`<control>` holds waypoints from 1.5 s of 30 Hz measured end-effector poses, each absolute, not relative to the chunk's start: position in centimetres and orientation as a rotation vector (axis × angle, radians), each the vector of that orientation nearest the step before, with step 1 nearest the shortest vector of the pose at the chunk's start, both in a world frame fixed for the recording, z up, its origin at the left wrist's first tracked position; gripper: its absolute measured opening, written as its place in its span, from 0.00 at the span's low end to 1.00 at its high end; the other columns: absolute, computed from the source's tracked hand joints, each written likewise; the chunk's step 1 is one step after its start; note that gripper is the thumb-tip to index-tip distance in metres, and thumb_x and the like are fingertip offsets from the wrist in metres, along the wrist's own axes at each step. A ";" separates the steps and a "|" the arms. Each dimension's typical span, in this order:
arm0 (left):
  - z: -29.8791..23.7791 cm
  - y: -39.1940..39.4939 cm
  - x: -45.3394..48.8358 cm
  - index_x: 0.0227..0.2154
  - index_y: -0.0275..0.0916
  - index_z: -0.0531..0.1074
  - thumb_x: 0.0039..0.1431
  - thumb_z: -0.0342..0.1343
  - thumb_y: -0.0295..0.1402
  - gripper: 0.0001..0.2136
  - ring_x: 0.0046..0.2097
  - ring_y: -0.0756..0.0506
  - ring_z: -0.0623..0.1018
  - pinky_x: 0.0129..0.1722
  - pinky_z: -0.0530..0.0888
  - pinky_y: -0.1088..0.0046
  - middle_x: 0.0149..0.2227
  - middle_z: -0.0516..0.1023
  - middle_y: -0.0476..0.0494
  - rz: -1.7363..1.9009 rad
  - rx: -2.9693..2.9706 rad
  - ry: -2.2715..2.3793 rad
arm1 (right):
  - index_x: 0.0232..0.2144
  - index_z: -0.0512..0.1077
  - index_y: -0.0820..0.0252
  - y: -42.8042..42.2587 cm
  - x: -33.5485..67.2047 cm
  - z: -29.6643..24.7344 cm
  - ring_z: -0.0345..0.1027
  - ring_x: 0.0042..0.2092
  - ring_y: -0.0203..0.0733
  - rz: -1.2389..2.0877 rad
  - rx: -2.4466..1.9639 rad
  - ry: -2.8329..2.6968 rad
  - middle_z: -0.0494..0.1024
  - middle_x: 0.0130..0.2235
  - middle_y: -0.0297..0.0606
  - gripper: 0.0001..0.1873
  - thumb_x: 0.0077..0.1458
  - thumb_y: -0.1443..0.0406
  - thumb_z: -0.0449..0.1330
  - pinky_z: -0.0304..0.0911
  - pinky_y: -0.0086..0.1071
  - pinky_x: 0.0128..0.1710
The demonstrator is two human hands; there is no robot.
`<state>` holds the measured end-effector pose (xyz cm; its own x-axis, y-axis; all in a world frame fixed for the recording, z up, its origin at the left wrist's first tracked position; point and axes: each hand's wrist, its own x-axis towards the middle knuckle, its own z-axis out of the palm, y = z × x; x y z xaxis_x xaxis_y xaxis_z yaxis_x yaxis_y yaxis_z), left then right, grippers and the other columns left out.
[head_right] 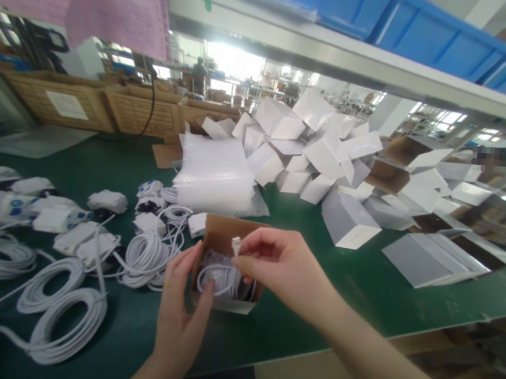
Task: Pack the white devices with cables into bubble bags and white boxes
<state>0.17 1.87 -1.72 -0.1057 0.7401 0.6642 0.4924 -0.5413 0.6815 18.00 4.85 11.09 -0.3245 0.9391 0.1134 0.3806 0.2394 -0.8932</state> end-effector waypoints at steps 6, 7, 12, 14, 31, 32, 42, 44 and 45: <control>-1.2 1.8 0.0 0.67 0.37 0.60 0.70 0.49 0.23 0.23 0.63 0.41 0.68 0.62 0.71 0.61 0.62 0.67 0.34 1.792 2.118 1.282 | 0.32 0.77 0.63 4.6 16.4 7.6 0.70 0.34 0.43 -0.170 -1.173 -2.470 0.77 0.32 0.42 0.11 0.60 0.76 0.55 0.63 0.35 0.36; -1.1 1.9 0.0 0.66 0.36 0.60 0.70 0.49 0.21 0.24 0.64 0.40 0.68 0.63 0.70 0.61 0.62 0.67 0.34 1.793 2.170 1.236 | 0.31 0.77 0.63 4.6 16.3 7.2 0.69 0.33 0.44 -0.284 -1.179 -2.538 0.76 0.31 0.41 0.11 0.58 0.77 0.57 0.62 0.35 0.35; -0.8 2.4 -0.4 0.60 0.29 0.66 0.68 0.50 0.17 0.19 0.63 0.40 0.70 0.63 0.71 0.61 0.59 0.72 0.32 1.677 2.513 1.011 | 0.30 0.77 0.64 5.0 16.1 6.6 0.69 0.33 0.45 -0.387 -1.160 -2.603 0.76 0.30 0.42 0.10 0.57 0.79 0.59 0.61 0.36 0.35; -0.5 2.6 -0.7 0.56 0.28 0.70 0.70 0.50 0.20 0.14 0.59 0.40 0.74 0.61 0.72 0.61 0.55 0.76 0.33 1.584 2.650 1.004 | 0.32 0.78 0.65 4.9 16.9 7.2 0.70 0.34 0.45 -0.231 -1.082 -2.589 0.77 0.32 0.42 0.11 0.59 0.78 0.58 0.64 0.36 0.37; 0.0 2.4 -1.0 0.55 0.31 0.70 0.76 0.48 0.31 0.12 0.57 0.40 0.76 0.56 0.73 0.61 0.53 0.78 0.35 1.435 2.755 1.075 | 0.50 0.74 0.61 6.1 18.6 2.0 0.75 0.51 0.51 1.286 -1.058 -1.582 0.80 0.48 0.45 0.21 0.58 0.57 0.68 0.71 0.43 0.54; 0.0 2.5 -1.0 0.54 0.31 0.71 0.76 0.48 0.32 0.12 0.56 0.40 0.77 0.55 0.74 0.61 0.52 0.79 0.35 1.451 2.750 1.082 | 0.50 0.75 0.60 5.8 18.6 2.3 0.75 0.52 0.49 1.143 -0.992 -1.682 0.80 0.49 0.45 0.16 0.62 0.60 0.65 0.70 0.42 0.54; 2.3 0.7 -3.8 0.34 0.39 0.70 0.65 0.50 0.15 0.12 0.43 0.47 0.79 0.51 0.77 0.70 0.35 0.76 0.47 1.623 2.320 0.907 | 0.57 0.76 0.52 3.8 21.8 2.5 0.51 0.71 0.54 0.726 -0.747 -2.204 0.61 0.69 0.45 0.24 0.66 0.48 0.60 0.54 0.49 0.68; 3.1 0.6 -4.9 0.33 0.39 0.71 0.65 0.52 0.18 0.10 0.45 0.47 0.77 0.51 0.77 0.68 0.38 0.75 0.46 1.591 2.294 1.022 | 0.56 0.76 0.50 4.1 22.0 2.5 0.49 0.71 0.55 0.666 -0.756 -2.297 0.61 0.69 0.43 0.23 0.62 0.51 0.65 0.53 0.50 0.68; 3.4 0.9 -5.2 0.37 0.40 0.73 0.66 0.54 0.22 0.06 0.48 0.45 0.77 0.52 0.77 0.66 0.43 0.75 0.43 1.506 2.339 1.078 | 0.57 0.76 0.49 4.2 22.0 2.6 0.49 0.71 0.55 0.646 -0.756 -2.341 0.61 0.69 0.42 0.23 0.61 0.53 0.67 0.52 0.50 0.68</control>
